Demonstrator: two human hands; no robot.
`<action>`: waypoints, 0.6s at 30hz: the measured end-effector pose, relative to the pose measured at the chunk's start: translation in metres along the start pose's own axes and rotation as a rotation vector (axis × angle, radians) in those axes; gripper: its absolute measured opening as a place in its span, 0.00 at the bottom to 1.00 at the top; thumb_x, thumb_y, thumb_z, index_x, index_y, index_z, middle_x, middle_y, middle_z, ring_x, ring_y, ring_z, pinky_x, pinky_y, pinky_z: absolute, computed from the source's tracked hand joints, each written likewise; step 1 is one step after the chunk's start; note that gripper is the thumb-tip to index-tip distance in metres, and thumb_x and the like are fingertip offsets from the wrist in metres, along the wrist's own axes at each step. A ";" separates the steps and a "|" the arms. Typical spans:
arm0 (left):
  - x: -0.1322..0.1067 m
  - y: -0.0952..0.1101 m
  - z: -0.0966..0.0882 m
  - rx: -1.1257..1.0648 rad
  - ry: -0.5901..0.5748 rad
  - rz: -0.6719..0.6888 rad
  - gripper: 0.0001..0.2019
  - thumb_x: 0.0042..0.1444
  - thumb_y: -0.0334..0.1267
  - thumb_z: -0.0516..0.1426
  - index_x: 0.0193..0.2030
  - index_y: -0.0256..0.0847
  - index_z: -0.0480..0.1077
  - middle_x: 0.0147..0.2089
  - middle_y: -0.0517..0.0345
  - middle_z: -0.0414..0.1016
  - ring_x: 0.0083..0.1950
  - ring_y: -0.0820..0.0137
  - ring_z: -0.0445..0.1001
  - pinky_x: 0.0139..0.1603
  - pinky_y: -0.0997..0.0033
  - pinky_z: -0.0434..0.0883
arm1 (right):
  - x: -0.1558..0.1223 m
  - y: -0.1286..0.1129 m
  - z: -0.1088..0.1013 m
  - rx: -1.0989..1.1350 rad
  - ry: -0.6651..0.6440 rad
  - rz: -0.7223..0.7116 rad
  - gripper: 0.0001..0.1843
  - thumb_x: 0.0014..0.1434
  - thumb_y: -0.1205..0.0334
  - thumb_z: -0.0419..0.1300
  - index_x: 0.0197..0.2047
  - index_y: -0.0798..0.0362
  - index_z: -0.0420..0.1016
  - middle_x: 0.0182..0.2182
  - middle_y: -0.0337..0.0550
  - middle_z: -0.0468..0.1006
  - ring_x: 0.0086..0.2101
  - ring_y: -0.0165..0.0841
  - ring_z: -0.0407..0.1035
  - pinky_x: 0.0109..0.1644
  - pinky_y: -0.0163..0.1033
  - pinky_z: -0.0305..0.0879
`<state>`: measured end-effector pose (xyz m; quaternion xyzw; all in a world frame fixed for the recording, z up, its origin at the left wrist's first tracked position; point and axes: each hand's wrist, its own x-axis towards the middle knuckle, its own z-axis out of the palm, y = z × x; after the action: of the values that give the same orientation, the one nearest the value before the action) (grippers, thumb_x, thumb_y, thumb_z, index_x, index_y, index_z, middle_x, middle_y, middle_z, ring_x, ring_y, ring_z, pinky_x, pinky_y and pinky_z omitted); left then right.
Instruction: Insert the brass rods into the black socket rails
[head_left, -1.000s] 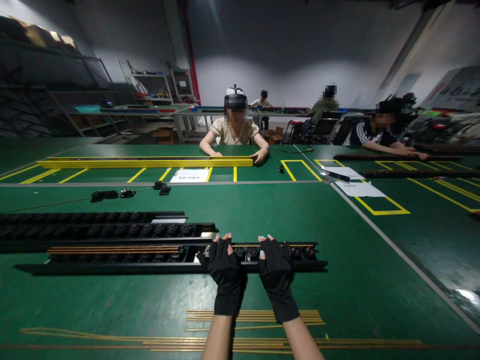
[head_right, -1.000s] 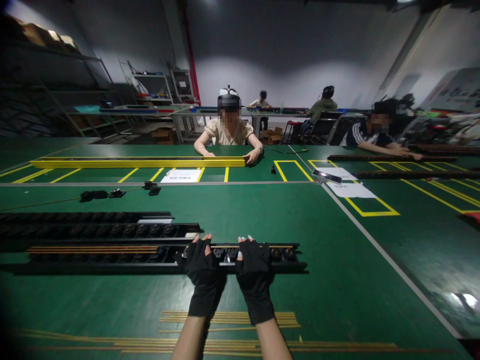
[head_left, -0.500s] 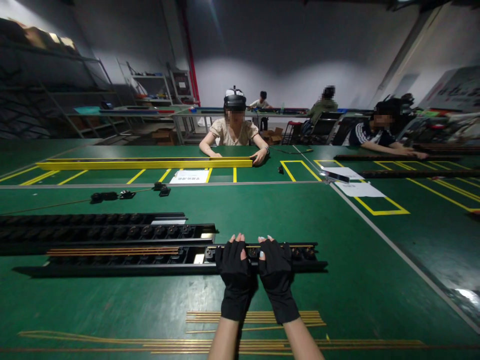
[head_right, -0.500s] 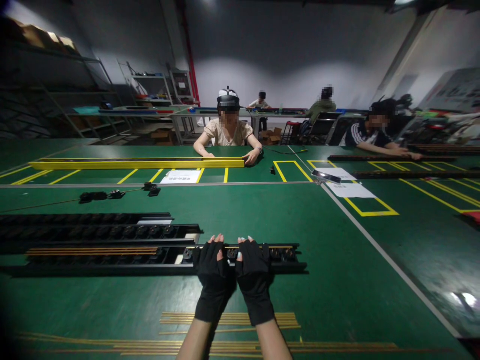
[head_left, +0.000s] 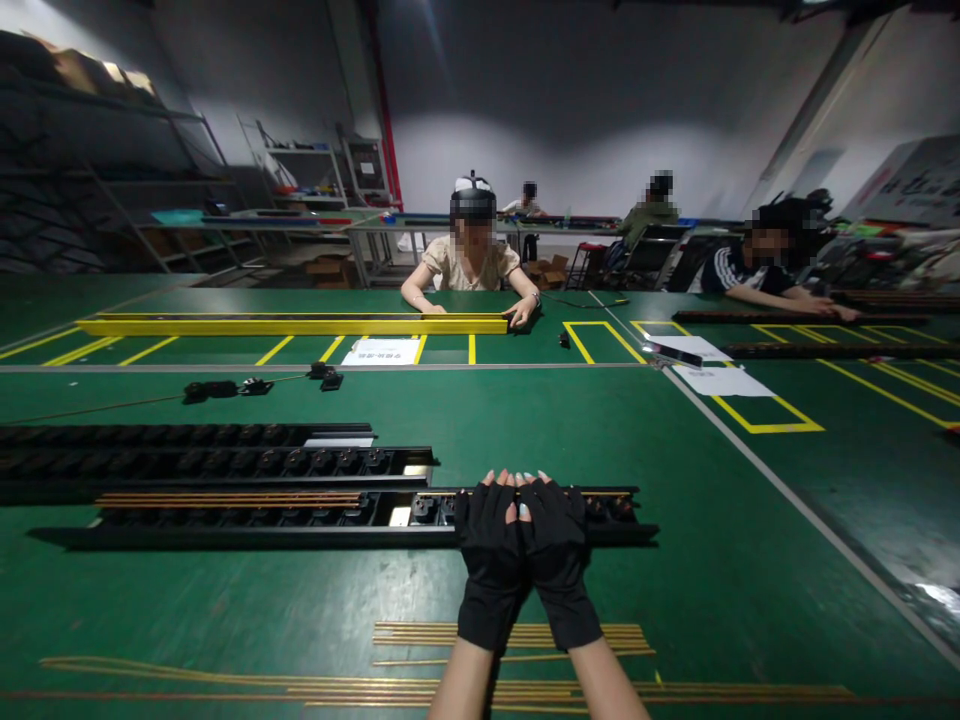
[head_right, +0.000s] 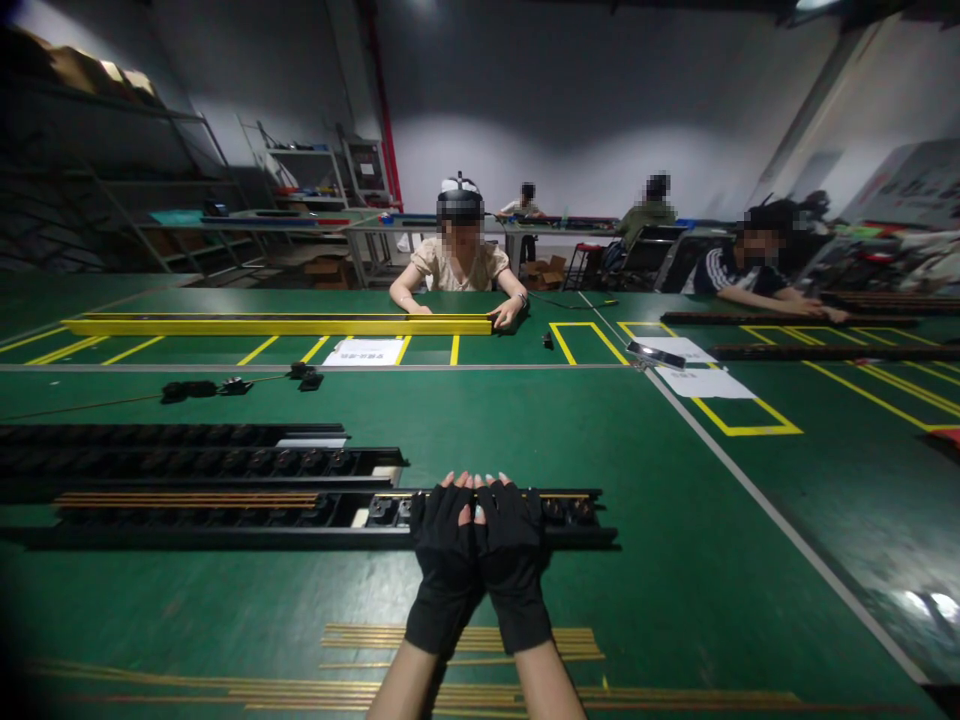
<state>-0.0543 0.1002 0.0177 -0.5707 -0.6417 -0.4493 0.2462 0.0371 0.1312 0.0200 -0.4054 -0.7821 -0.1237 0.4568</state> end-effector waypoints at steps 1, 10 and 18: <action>0.000 0.000 0.000 0.001 -0.002 0.003 0.16 0.65 0.32 0.49 0.56 0.39 0.71 0.54 0.50 0.79 0.60 0.60 0.73 0.66 0.52 0.58 | 0.000 0.000 0.000 -0.005 -0.007 -0.009 0.18 0.67 0.65 0.49 0.52 0.52 0.77 0.50 0.45 0.81 0.55 0.38 0.71 0.70 0.50 0.46; -0.001 -0.004 0.001 0.012 0.000 0.022 0.18 0.65 0.31 0.48 0.57 0.37 0.70 0.52 0.48 0.80 0.58 0.60 0.73 0.63 0.53 0.61 | -0.006 0.004 0.004 -0.047 -0.139 -0.001 0.19 0.67 0.59 0.51 0.57 0.47 0.75 0.54 0.45 0.79 0.56 0.42 0.68 0.69 0.54 0.43; -0.004 -0.004 0.003 0.033 0.009 0.027 0.18 0.64 0.31 0.48 0.58 0.37 0.70 0.53 0.47 0.80 0.59 0.59 0.73 0.63 0.52 0.60 | -0.011 0.008 0.009 -0.052 -0.134 -0.023 0.19 0.67 0.59 0.53 0.59 0.46 0.73 0.53 0.43 0.79 0.56 0.43 0.68 0.69 0.54 0.43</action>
<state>-0.0572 0.1013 0.0120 -0.5730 -0.6402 -0.4380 0.2646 0.0404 0.1358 0.0041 -0.4154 -0.8122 -0.1218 0.3910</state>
